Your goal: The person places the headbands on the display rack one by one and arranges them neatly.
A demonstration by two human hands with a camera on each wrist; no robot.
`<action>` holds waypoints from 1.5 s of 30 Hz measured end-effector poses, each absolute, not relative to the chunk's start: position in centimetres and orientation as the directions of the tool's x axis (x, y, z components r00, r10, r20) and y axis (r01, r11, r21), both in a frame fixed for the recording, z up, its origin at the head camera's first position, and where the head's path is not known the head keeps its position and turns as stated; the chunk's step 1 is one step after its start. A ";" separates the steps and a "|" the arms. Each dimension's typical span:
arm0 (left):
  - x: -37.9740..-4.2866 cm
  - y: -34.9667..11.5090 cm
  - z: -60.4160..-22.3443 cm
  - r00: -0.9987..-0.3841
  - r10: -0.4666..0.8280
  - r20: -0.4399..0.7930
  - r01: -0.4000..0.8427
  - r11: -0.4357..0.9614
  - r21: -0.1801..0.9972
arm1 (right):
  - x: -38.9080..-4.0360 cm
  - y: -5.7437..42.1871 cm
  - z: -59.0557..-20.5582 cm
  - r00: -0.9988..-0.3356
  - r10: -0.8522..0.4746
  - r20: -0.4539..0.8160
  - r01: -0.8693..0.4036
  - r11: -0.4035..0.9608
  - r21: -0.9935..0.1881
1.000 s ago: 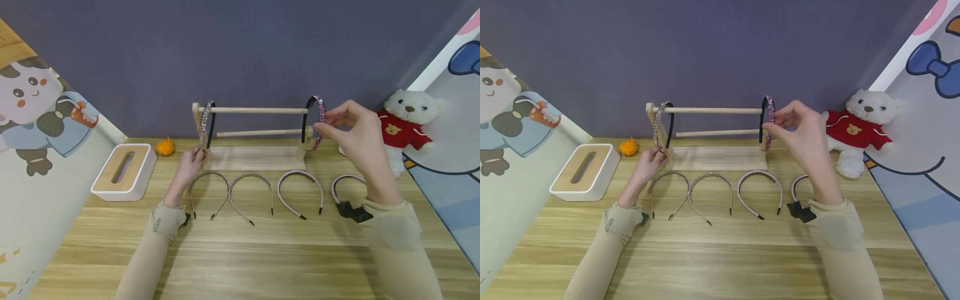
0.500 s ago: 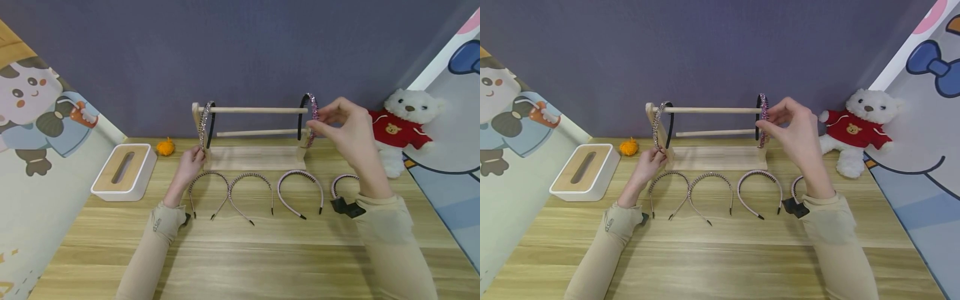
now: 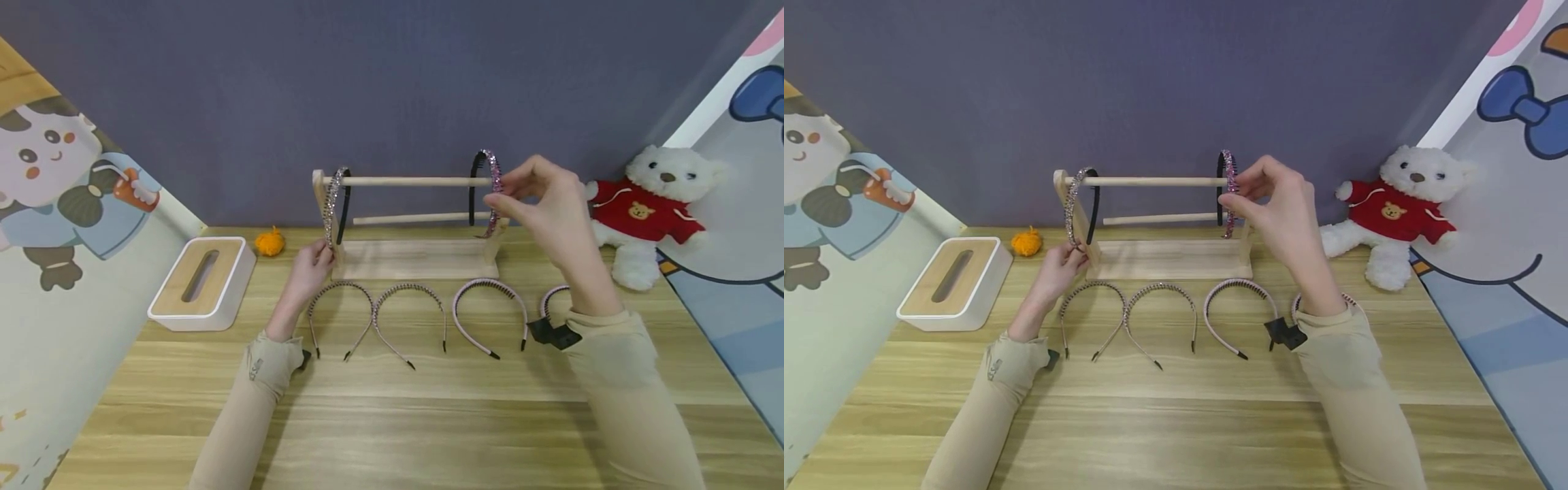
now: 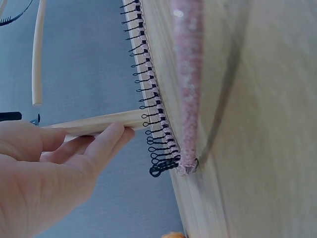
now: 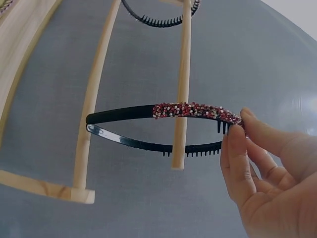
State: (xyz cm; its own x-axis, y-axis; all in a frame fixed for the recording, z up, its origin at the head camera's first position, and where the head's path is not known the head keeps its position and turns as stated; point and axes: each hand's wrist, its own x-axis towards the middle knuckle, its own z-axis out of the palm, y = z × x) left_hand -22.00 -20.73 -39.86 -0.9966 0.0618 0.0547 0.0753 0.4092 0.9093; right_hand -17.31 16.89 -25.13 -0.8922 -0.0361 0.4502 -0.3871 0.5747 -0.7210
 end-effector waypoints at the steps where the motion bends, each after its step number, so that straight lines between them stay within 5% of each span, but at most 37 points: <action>1: -22.0 -20.7 -39.9 -0.997 0.063 0.053 0.074 0.409 0.910 | -17.3 16.8 -25.1 -0.890 -0.039 0.454 -0.392 0.572 -0.720; 45: -21.9 -20.6 -39.7 -0.997 0.050 0.059 0.075 0.428 0.901 | -19.8 10.4 -25.2 -0.889 -0.111 0.445 -0.427 0.556 -0.714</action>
